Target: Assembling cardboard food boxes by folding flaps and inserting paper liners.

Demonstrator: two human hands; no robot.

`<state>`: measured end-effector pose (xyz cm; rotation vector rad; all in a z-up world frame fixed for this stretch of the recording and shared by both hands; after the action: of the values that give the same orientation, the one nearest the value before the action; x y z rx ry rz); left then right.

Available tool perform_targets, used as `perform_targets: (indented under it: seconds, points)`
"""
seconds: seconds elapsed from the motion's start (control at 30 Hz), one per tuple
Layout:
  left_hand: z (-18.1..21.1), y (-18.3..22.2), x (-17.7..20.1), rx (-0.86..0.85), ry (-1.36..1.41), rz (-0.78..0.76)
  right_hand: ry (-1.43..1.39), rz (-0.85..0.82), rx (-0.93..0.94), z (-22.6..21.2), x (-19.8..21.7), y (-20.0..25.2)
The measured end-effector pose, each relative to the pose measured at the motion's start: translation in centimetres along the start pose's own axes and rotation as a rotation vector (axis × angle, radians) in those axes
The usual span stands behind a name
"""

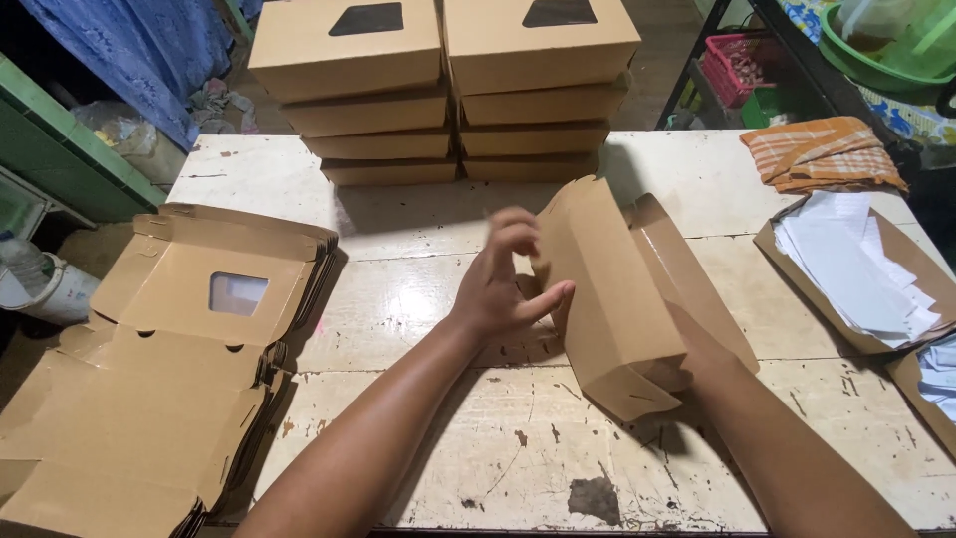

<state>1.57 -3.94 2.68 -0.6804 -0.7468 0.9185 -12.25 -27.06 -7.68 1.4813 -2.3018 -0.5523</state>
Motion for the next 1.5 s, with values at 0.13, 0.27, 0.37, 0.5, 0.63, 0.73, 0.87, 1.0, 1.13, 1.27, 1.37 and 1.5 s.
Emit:
perform_targets:
  seconds: [0.13,0.27,0.37,0.5,0.63,0.73,0.87,1.0,1.13,1.27,1.37,1.5]
  points:
    - [0.8,0.0,-0.6,0.152,-0.21,-0.333,0.116,-0.016,0.053,-0.5,-0.3,0.3]
    - [1.4,-0.3,-0.4,0.176,-0.266,-0.391,0.227,-0.031,0.111,-1.3,-0.7,0.6]
    - [2.0,-0.5,-0.3,0.169,-0.257,-0.406,0.313,-0.042,0.153,-1.9,-1.0,0.8]
    - [1.8,-0.6,-0.5,0.169,-0.252,-0.442,0.427,-0.064,0.207,-2.4,-1.5,0.9]
    - [1.3,-0.3,-0.7,0.186,-0.241,-0.447,0.538,-0.076,0.271,-0.4,0.2,-1.4]
    - [1.4,-0.2,-0.7,0.138,-0.18,-0.413,0.621,-0.084,0.311,4.5,3.0,-3.6]
    - [1.6,0.0,-1.2,0.029,-0.075,-0.428,0.732,-0.091,0.364,-1.1,-0.5,-0.4]
    - [3.4,-0.4,-0.5,0.023,0.005,-0.533,0.846,-0.105,0.423,-7.0,-4.2,3.6]
    - [2.8,-0.1,-1.1,0.077,-0.027,-0.619,0.956,-0.124,0.472,-8.5,-5.8,4.6]
    - [2.2,-0.4,-1.5,0.084,0.007,-0.574,1.072,-0.136,0.524,-9.5,-6.5,5.7]
    - [0.2,-0.1,-0.9,0.176,0.149,-0.415,1.157,-0.145,0.564,-10.1,-7.0,6.4]
    - [1.0,-0.5,1.1,0.678,0.596,0.004,1.27,-0.159,0.612,-10.5,-7.4,7.3]
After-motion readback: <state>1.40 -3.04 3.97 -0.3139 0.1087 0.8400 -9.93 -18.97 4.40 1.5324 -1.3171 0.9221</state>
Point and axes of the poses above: each hand's wrist, its own y-axis away from the middle knuckle, its own x-axis out of the back of the hand, z = x × y, the point moved 5 cm from there along -y, towards the middle knuckle, and after that the axes turned 1 degree about z, right-handed, at the moved point
